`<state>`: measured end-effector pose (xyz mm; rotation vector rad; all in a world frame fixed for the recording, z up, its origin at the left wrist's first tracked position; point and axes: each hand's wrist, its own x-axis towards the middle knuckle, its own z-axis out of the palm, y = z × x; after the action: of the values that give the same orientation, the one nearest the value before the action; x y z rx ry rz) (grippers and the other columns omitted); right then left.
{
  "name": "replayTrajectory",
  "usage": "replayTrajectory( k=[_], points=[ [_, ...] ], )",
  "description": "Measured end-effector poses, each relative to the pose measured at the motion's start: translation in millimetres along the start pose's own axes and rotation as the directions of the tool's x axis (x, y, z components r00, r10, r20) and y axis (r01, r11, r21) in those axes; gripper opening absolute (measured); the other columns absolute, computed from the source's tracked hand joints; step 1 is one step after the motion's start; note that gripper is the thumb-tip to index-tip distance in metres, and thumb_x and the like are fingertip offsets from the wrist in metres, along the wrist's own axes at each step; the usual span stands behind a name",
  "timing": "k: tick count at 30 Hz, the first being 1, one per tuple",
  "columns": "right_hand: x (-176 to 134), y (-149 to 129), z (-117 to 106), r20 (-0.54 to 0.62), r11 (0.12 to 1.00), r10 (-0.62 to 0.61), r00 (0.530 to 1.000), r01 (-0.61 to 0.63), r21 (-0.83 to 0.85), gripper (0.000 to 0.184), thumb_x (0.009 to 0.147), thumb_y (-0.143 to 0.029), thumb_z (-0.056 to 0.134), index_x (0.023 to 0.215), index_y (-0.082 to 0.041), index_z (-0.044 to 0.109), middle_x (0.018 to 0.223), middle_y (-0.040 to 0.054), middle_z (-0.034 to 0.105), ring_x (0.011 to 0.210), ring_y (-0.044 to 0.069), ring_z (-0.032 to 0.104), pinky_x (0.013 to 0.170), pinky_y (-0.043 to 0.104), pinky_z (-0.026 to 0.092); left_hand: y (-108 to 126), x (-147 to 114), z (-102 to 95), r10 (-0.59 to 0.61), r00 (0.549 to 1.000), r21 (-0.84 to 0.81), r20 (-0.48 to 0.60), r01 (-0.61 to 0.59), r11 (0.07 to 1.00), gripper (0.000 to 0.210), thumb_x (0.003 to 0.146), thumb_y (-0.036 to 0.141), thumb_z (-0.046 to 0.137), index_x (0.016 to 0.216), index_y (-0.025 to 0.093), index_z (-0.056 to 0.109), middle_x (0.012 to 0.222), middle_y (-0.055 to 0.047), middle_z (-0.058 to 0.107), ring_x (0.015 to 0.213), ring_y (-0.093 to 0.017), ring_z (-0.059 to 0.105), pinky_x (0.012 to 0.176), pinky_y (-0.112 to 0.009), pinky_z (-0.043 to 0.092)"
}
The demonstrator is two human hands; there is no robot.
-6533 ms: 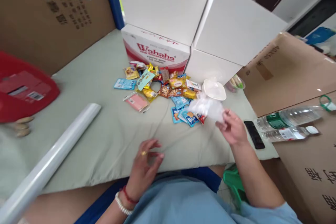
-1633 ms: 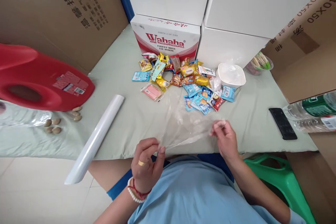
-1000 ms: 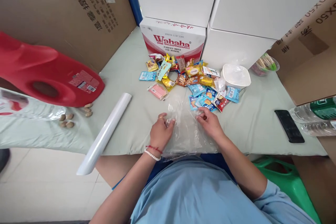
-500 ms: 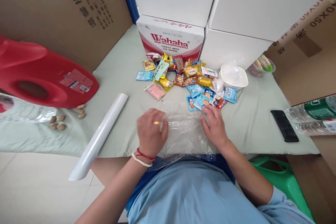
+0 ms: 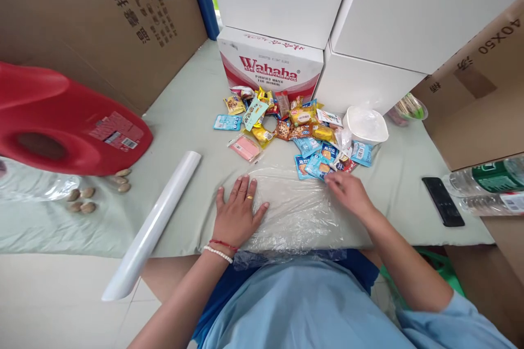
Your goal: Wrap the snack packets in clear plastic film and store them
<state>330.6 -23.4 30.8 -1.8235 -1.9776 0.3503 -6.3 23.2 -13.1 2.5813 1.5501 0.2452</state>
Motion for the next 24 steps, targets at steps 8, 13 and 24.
replayTrajectory(
  k=[8,13,24],
  points=[
    [165.3,-27.7,-8.4,0.080,0.921,0.067,0.995,-0.031,-0.387,0.043,0.100,-0.016,0.043,0.135,-0.019,0.068,0.144,0.0147,0.064,0.126,0.031,0.060,0.096,0.039,0.049,3.0,1.8,-2.5,-0.017,1.000,0.019,0.013,0.017,1.000,0.068,0.105,0.055,0.038,0.162,0.018,0.040,0.170,-0.017,0.035,0.156,-0.036,0.037,0.125,-0.071,0.021],
    [158.6,-37.3,-17.8,-0.102,0.985,0.057,0.993,-0.073,-0.158,0.033,0.100,-0.025,0.048,0.121,-0.016,0.072,0.118,0.0145,0.074,0.109,0.029,0.065,0.092,0.038,0.049,5.9,-0.2,-3.4,-0.033,0.999,-0.017,0.005,0.033,0.999,0.070,0.105,0.057,0.037,0.162,0.016,0.039,0.170,-0.016,0.034,0.158,-0.034,0.035,0.127,-0.071,0.018],
    [30.2,-69.2,21.1,0.433,0.958,0.126,0.892,-0.222,0.179,0.023,0.095,-0.031,0.060,0.109,-0.016,0.072,0.108,0.0100,0.073,0.093,0.023,0.069,0.083,0.034,0.053,3.8,-1.1,1.0,-0.026,1.000,-0.047,-0.012,0.025,0.999,0.065,0.108,0.051,0.031,0.163,0.016,0.037,0.171,-0.015,0.033,0.160,-0.032,0.032,0.128,-0.070,0.012]
  ],
)
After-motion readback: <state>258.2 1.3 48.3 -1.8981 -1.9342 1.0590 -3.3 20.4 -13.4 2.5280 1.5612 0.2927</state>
